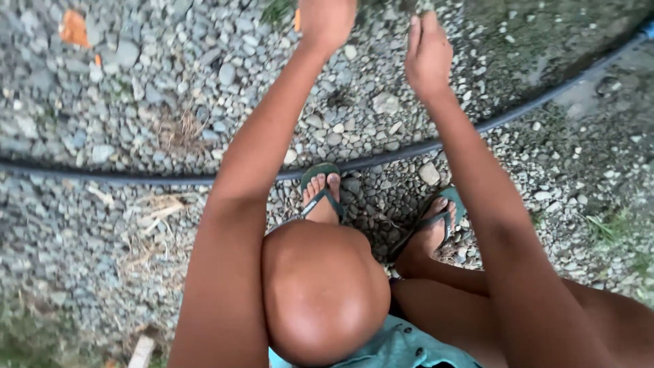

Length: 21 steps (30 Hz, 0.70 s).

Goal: The recorder is pulling small weeds out of a gravel and dirt surface by hand.

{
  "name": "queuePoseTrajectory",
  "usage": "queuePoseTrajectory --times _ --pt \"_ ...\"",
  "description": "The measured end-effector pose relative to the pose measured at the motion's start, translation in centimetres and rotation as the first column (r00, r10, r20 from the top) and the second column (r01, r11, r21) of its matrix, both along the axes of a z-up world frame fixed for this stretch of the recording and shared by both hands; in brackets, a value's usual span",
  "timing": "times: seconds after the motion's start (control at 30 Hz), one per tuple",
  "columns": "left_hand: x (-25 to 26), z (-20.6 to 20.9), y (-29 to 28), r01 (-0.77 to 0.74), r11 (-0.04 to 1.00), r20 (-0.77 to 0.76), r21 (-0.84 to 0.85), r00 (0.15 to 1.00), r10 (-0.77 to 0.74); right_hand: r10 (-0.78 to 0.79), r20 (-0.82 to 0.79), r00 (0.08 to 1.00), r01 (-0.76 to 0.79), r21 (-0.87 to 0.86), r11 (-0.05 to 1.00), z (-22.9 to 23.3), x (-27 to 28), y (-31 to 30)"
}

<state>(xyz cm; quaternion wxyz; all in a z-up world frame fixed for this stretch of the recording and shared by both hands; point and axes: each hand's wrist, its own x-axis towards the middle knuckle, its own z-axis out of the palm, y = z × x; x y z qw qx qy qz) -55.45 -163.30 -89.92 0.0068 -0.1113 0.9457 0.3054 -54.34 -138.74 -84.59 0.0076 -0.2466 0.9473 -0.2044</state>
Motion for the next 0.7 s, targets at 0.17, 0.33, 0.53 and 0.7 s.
queuePoseTrajectory --times 0.17,0.33,0.53,0.7 --pt "-1.5 -3.4 -0.1 0.299 0.864 0.073 -0.404 0.952 -0.296 0.04 0.375 0.926 -0.218 0.443 0.869 -10.4 0.5 5.1" --pt "-3.1 3.2 3.8 0.219 0.948 -0.001 -0.233 0.974 -0.225 -0.199 0.413 0.889 0.002 0.43 0.903 -0.6 1.0 4.9" --pt "-6.5 3.5 10.0 0.481 0.822 0.154 -0.305 0.877 -0.456 -0.035 0.522 0.852 -0.359 0.631 0.688 7.6 -1.3 9.6" --pt "-8.8 4.2 15.2 0.484 0.874 0.07 -0.037 0.874 -0.481 -0.063 0.512 0.856 -0.38 0.708 0.595 17.9 1.0 21.9"
